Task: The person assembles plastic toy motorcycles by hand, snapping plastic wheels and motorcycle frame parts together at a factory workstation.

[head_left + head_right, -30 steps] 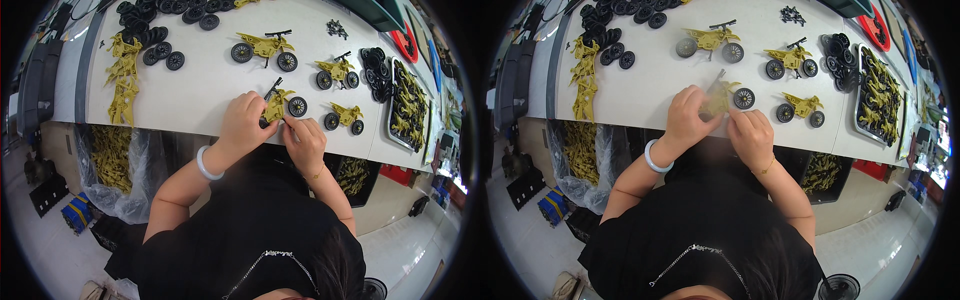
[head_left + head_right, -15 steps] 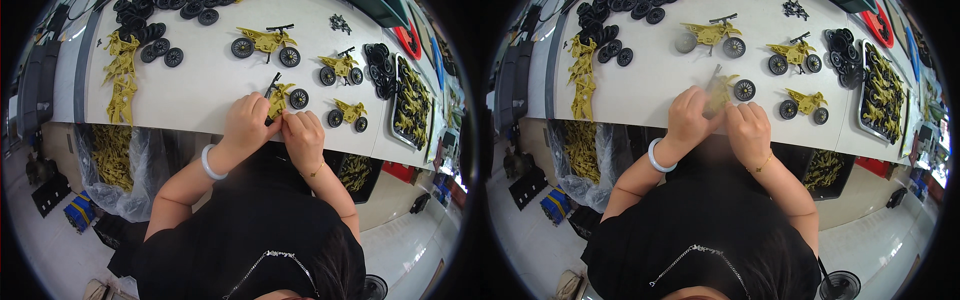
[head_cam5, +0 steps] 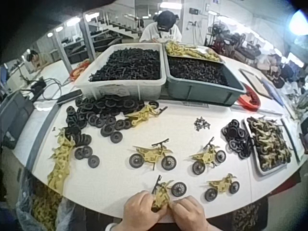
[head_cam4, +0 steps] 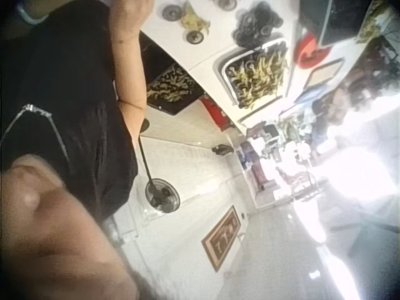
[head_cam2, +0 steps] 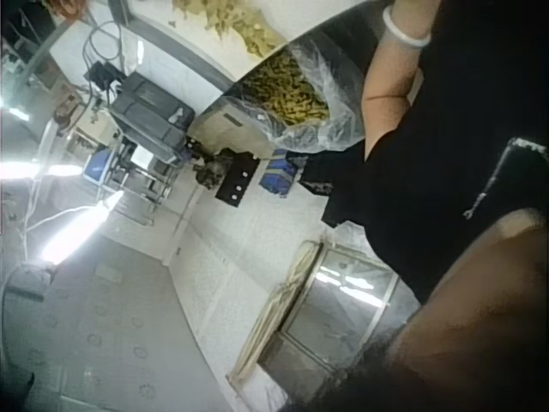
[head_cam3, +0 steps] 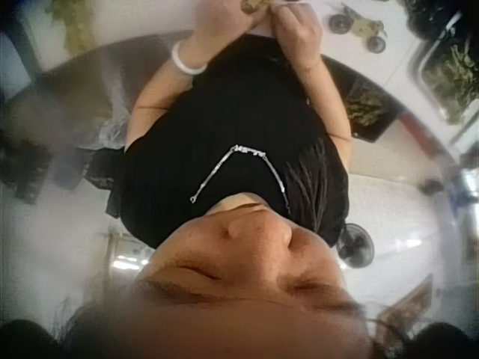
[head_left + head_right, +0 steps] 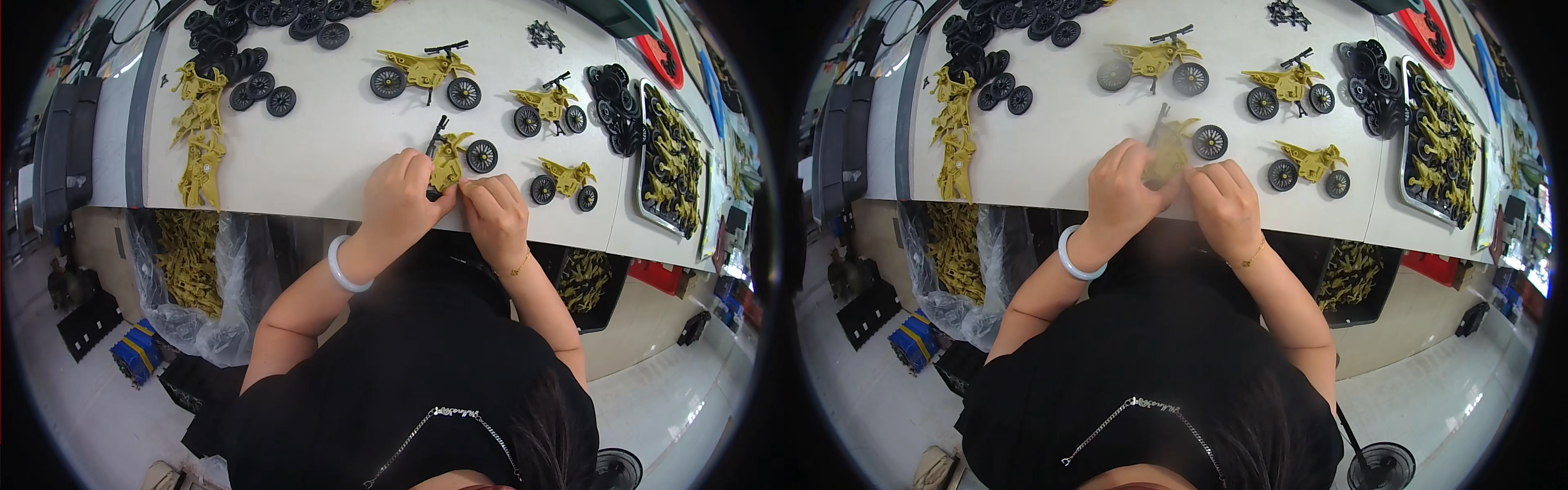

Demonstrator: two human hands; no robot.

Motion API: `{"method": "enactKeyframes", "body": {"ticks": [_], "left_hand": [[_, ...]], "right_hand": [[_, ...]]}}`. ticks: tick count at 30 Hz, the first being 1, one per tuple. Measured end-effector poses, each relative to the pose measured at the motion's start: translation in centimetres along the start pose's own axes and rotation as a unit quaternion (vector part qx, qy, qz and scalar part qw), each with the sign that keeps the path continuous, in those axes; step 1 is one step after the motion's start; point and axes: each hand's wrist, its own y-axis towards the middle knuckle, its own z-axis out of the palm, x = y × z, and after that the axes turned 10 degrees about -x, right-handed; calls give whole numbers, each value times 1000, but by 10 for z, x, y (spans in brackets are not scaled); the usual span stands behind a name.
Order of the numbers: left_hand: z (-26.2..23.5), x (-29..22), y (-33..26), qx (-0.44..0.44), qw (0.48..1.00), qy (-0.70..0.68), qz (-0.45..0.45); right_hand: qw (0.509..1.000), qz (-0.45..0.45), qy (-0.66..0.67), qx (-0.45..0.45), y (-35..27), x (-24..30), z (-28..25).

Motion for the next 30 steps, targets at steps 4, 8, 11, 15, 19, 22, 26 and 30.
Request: {"method": "enactKeyframes", "body": {"ticks": [4,8,11,15,19,22,26,30], "left_hand": [[-1,-2,3,-6,1000,3,7],[-8,1,8,4,1000,0,11],[-23,8,16,43,999,-15,5],[-37,20,29,68,997,-23,9],[-47,22,36,98,995,9,2],[-51,14,36,84,996,21,1],[-58,-2,28,44,999,13,-24],[-51,-29,20,46,997,-36,50]], "right_hand": [[999,35,-1,17,-2,0,-1],[999,34,13,11,4,6,-10],[998,43,49,10,14,3,-27],[1000,-3,-1,-31,59,-27,-42],[994,8,-69,84,148,-87,0],[977,-51,-176,105,209,-132,57],[937,-128,-262,194,241,-149,86],[927,-154,-271,207,243,-143,70]]}}
